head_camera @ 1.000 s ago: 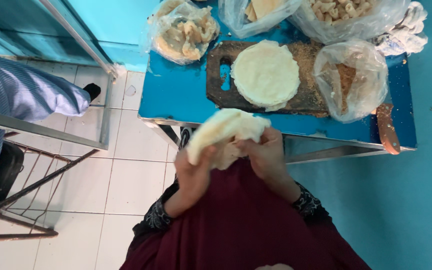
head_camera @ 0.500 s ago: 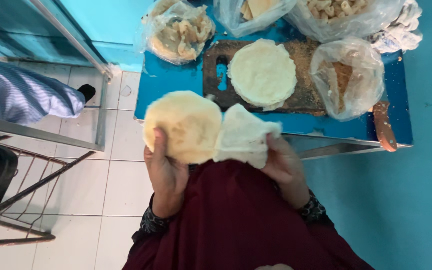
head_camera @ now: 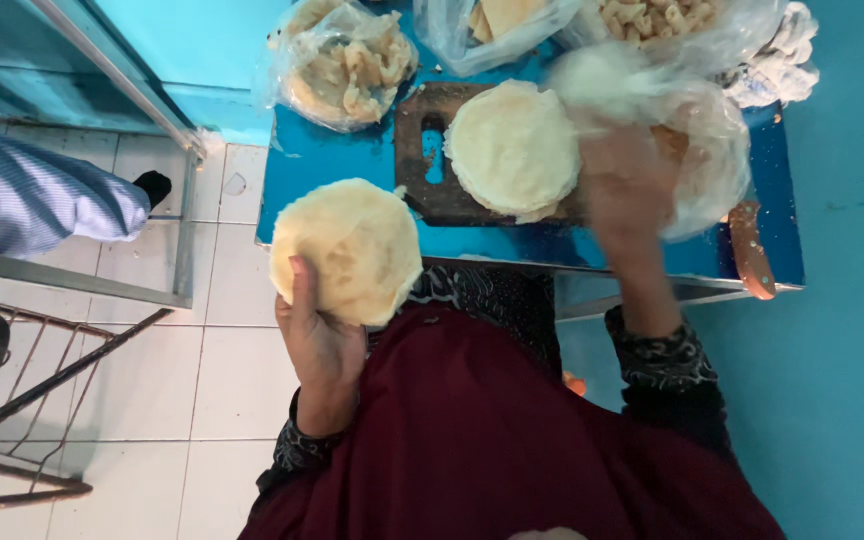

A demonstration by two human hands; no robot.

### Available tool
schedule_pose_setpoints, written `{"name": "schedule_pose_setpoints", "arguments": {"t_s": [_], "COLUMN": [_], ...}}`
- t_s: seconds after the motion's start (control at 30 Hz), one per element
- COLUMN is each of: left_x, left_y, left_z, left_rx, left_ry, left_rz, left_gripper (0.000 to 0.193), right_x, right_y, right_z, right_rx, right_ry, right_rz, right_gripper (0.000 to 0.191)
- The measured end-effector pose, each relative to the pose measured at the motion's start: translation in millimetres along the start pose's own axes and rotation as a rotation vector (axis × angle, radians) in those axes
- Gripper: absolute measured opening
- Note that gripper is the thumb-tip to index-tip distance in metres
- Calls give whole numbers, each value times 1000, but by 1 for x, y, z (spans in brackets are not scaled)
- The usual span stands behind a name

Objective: The person sits at a small blue table and shapes a round piece of dough by hand, folding and pressing it over a wooden board. They then pick up a knife and cut the shaped dough into pieces on the board, handling the cut pieces by hand.

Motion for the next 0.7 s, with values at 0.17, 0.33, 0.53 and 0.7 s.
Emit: {"name": "schedule_pose_setpoints", "arguments": {"t_s": [0.17, 0.33, 0.53, 0.7], "left_x": [-1, 0, 4, 13], "left_y": [4, 6, -1, -4], "left_z": [-2, -2, 2, 2], "left_rx": [3, -20, -52, -60], "left_ry": [-16, -42, 38, 117], "left_rz": [1, -26, 7, 57], "left_gripper": [44, 44, 49, 51], "right_x": [-3, -10, -9, -11], "right_y": [-26, -15, -12, -11], "right_z": [47, 67, 77, 78], "right_rx": [144, 80, 49, 70], "right_ry": [217, 226, 188, 138], "right_rz": [268, 239, 209, 233], "right_gripper": [21, 19, 23, 22]}}
Point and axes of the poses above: each hand's wrist, its own x-axis away from the middle knuckle, its own y-axis out of the back of the hand, z = x × y, the point moved 1 cm from there along -x, towards the middle knuckle, and after that the axes turned 15 degrees about -z, right-handed, at the moved point
